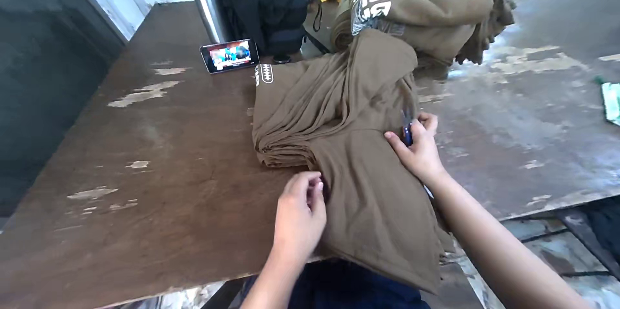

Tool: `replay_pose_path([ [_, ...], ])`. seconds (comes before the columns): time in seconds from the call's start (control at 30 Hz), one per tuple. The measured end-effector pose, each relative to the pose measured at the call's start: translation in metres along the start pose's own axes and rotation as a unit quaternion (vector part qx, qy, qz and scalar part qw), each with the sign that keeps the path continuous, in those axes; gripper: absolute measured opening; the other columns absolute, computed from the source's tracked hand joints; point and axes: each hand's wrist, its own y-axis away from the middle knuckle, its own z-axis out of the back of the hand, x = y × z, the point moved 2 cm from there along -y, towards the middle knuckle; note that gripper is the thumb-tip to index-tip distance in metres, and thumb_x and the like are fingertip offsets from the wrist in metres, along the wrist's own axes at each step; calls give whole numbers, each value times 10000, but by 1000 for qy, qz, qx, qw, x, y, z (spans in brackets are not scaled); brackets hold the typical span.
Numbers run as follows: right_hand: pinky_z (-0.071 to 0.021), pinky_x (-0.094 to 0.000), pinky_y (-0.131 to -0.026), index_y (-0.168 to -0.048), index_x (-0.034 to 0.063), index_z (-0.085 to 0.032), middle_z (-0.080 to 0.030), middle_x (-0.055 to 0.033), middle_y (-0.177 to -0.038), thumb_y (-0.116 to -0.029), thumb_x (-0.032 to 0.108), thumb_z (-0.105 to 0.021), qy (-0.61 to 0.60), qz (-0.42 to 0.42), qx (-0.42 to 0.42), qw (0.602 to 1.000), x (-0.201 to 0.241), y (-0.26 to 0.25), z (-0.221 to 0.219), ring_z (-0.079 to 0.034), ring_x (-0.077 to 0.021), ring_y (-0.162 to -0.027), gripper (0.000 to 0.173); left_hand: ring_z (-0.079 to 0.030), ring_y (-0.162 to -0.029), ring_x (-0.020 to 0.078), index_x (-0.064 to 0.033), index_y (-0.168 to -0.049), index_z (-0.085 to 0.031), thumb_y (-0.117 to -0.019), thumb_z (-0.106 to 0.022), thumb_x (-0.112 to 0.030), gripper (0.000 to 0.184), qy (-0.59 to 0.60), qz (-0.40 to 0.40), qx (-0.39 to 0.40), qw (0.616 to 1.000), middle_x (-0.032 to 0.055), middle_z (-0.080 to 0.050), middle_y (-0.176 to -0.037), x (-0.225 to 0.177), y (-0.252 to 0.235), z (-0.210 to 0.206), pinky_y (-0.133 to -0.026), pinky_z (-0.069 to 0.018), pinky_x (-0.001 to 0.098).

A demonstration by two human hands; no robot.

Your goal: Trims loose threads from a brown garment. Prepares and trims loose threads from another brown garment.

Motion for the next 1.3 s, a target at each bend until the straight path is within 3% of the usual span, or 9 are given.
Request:
replay_pose_path([
  [0.07, -365, -752, -935, -978, -61, -613, -421, -353, -1406, -919, 448, -681, 55, 10, -21, 998, 14, 2, 7, -425, -584, -1271, 517, -717, -894, 91, 19, -1199, -680, -991, -631, -136, 264, 32, 44, 2, 999, 133, -722, -1123, 13, -17, -1, -785, -588, 216],
  [0.13, -338, -767, -942, -934, -45, -591, -405, -356, -1418, -886, 417, -718, 69, 50, -35, 996, 38, 4, 19, -405, -599, -1278, 482, -715, -903, 74, 21, -1271, -638, -980, -662, -158, 342, 89, 92, 10, 992, 126, -719, -1165, 17, -29, -4, -791, -582, 214],
  [0.2, -436, -623, -914, -946, -44, -587, -447, -314, -1344, -912, 428, -681, 8, 106, -8, 994, 69, 11, 31, -491, -462, -1176, 483, -717, -895, 77, 28, -1296, -606, -973, -681, -127, 366, 156, 137, 7, 978, 109, -727, -1119, 18, -36, -6, -791, -589, 230],
  [0.27, -487, -345, -827, -1026, -51, -603, -524, -218, -1206, -981, 415, -613, -98, 153, 69, 981, 98, 23, 35, -548, -213, -1000, 469, -717, -827, 71, 28, -1225, -620, -949, -700, -65, 302, 191, 166, -4, 968, 81, -738, -1020, 19, -40, -7, -749, -596, 229],
  [0.4, -466, -193, -716, -1034, -25, -602, -593, -112, -1009, -1044, 424, -536, -208, 177, 239, 932, 120, 40, 13, -548, -65, -837, 455, -691, -759, 52, 34, -1117, -630, -967, -659, -15, 160, 223, 192, -5, 956, 54, -709, -911, 23, -40, -3, -730, -589, 209],
  [0.5, -410, -230, -608, -902, 22, -583, -532, -57, -810, -1045, 432, -519, -158, 164, 254, 940, 112, 41, -5, -493, -88, -698, 439, -610, -745, 44, 10, -1137, -592, -1010, -573, -29, 134, 258, 201, -5, 945, 32, -644, -917, 28, -37, 2, -700, -521, 206],
  [0.63, -414, -260, -598, -874, 38, -587, -529, -48, -762, -1038, 478, -511, -108, 156, 267, 945, 111, 37, -4, -502, -107, -675, 475, -593, -735, 32, -24, -1081, -580, -1002, -558, 1, 86, 293, 183, -23, 938, 5, -634, -891, 29, -32, 8, -687, -501, 186],
  [0.97, -531, -500, -700, -1043, 13, -628, -626, -149, -856, -1078, 434, -470, 114, 123, 407, 898, 158, 18, 2, -668, -335, -818, 450, -661, -833, 26, 4, -1059, -582, -965, -613, 2, 99, 268, 137, -62, 952, 30, -677, -911, 29, -28, 7, -761, -550, 182],
  [1.3, -549, -529, -723, -1085, -9, -631, -676, -201, -937, -1108, 410, -386, 211, 58, 396, 892, 179, 26, -2, -708, -399, -914, 486, -668, -832, 24, 4, -1046, -590, -956, -636, -2, 101, 243, 126, -61, 960, 37, -685, -918, 26, -28, 4, -762, -556, 175],
])
